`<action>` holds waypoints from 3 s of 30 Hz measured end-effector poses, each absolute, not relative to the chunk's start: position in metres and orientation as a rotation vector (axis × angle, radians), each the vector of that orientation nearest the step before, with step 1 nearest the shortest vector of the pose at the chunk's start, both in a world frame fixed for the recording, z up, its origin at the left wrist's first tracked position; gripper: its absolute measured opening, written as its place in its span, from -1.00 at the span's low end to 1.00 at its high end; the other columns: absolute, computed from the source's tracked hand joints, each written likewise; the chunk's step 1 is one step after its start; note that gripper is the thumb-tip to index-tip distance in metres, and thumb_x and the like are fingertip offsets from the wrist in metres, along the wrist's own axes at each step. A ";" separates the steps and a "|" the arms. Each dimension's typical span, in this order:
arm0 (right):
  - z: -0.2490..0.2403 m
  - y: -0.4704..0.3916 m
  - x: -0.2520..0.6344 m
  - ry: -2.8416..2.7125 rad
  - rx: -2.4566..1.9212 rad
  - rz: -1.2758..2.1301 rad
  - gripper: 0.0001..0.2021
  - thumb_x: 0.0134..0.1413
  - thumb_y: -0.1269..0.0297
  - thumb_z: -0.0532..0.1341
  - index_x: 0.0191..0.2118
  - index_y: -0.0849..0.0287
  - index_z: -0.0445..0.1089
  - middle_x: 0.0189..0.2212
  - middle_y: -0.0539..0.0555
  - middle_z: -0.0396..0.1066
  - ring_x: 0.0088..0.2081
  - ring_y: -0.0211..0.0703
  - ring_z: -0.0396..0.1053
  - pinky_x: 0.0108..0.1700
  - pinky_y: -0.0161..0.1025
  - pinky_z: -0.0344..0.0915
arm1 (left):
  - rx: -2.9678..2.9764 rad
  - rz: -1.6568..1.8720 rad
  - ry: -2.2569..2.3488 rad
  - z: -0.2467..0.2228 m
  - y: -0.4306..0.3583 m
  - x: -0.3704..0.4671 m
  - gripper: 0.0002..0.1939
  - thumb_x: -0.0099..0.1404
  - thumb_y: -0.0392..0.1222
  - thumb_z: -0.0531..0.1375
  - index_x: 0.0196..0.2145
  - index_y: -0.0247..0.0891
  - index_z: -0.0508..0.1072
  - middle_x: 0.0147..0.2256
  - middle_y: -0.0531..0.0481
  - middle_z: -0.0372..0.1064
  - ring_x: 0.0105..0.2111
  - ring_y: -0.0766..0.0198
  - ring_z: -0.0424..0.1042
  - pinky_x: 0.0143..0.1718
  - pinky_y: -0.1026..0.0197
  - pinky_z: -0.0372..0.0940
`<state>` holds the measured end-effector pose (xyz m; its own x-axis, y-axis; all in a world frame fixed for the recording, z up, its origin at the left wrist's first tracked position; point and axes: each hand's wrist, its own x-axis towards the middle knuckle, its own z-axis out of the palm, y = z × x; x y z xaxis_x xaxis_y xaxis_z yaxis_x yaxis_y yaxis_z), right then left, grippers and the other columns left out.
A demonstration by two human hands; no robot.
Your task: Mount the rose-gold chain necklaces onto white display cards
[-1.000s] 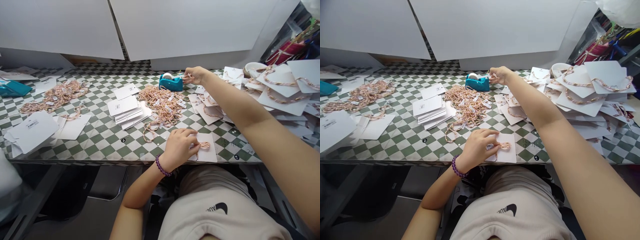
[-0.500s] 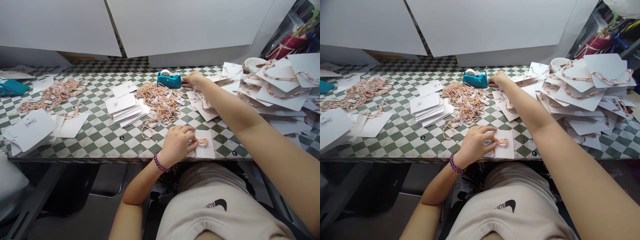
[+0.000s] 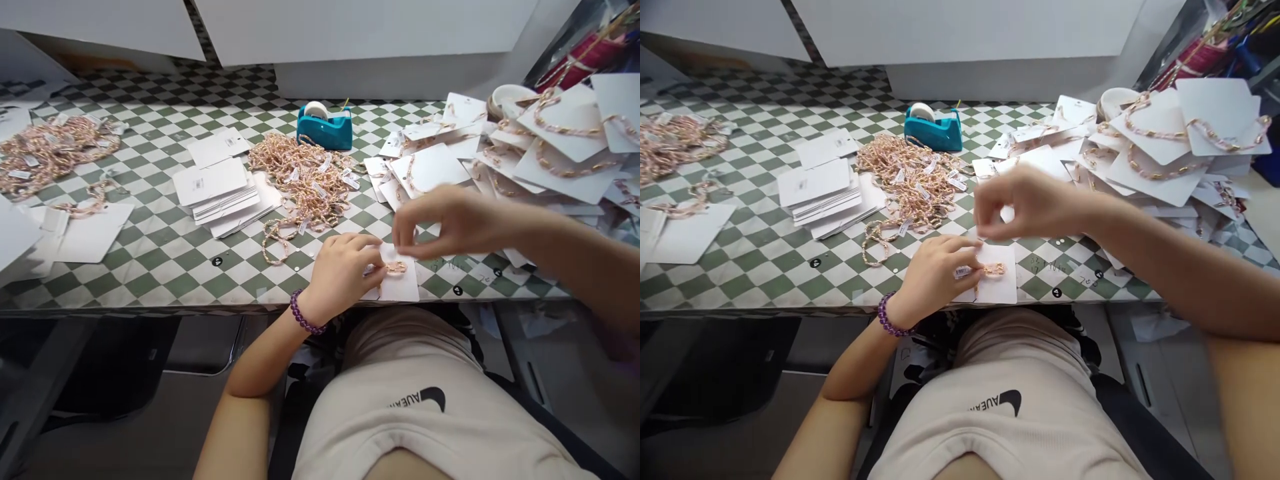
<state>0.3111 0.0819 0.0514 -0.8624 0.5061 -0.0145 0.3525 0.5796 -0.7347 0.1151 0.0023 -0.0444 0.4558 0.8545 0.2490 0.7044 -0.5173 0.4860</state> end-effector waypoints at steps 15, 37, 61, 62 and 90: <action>0.014 0.046 0.296 -3.188 -0.720 0.657 -0.83 0.00 0.57 0.22 -0.48 0.22 0.27 -0.49 0.01 0.37 -0.43 -0.26 0.25 -0.41 -0.30 0.01 | 2.391 0.534 1.323 -0.039 0.005 0.112 -0.83 0.30 -0.12 0.28 -0.14 -0.10 0.57 0.08 0.05 0.45 0.06 0.06 0.40 0.05 0.00 0.25; 0.005 0.014 0.292 -3.214 -0.612 0.020 -0.88 0.03 0.58 0.18 -0.38 0.23 0.37 -0.47 0.11 0.38 -0.44 -0.16 0.24 -0.37 -0.20 0.01 | 2.367 0.563 1.325 -0.039 0.005 0.113 -0.88 0.33 -0.17 0.22 -0.34 -0.17 0.55 0.06 0.07 0.47 0.05 0.09 0.41 0.07 0.01 0.26; -0.030 0.006 0.312 -2.588 -0.917 -0.251 -0.91 0.20 0.33 0.19 -0.34 0.18 0.36 -0.35 0.06 0.47 -0.30 -0.13 0.32 -0.25 -0.19 0.14 | 2.396 0.568 1.281 -0.040 0.007 0.111 -0.85 0.36 -0.05 0.23 -0.28 -0.10 0.58 0.07 0.08 0.45 0.04 0.13 0.40 0.07 0.07 0.22; -0.032 0.005 0.312 -2.575 -0.910 -0.235 -0.92 0.20 0.34 0.19 -0.33 0.18 0.37 -0.35 0.06 0.48 -0.30 -0.13 0.33 -0.24 -0.20 0.16 | 2.394 0.565 1.283 -0.040 0.007 0.111 -0.84 0.36 -0.05 0.22 -0.29 -0.10 0.58 0.07 0.09 0.45 0.04 0.13 0.40 0.07 0.07 0.22; -0.041 0.018 0.322 -2.372 -0.893 0.419 -0.94 0.20 0.35 0.26 -0.30 0.19 0.44 -0.44 0.00 0.46 -0.37 -0.26 0.36 -0.31 -0.35 0.27 | 2.407 0.549 1.262 -0.040 0.005 0.109 -0.89 0.36 -0.17 0.20 -0.28 -0.12 0.56 0.09 0.08 0.43 0.09 0.08 0.37 0.10 -0.02 0.20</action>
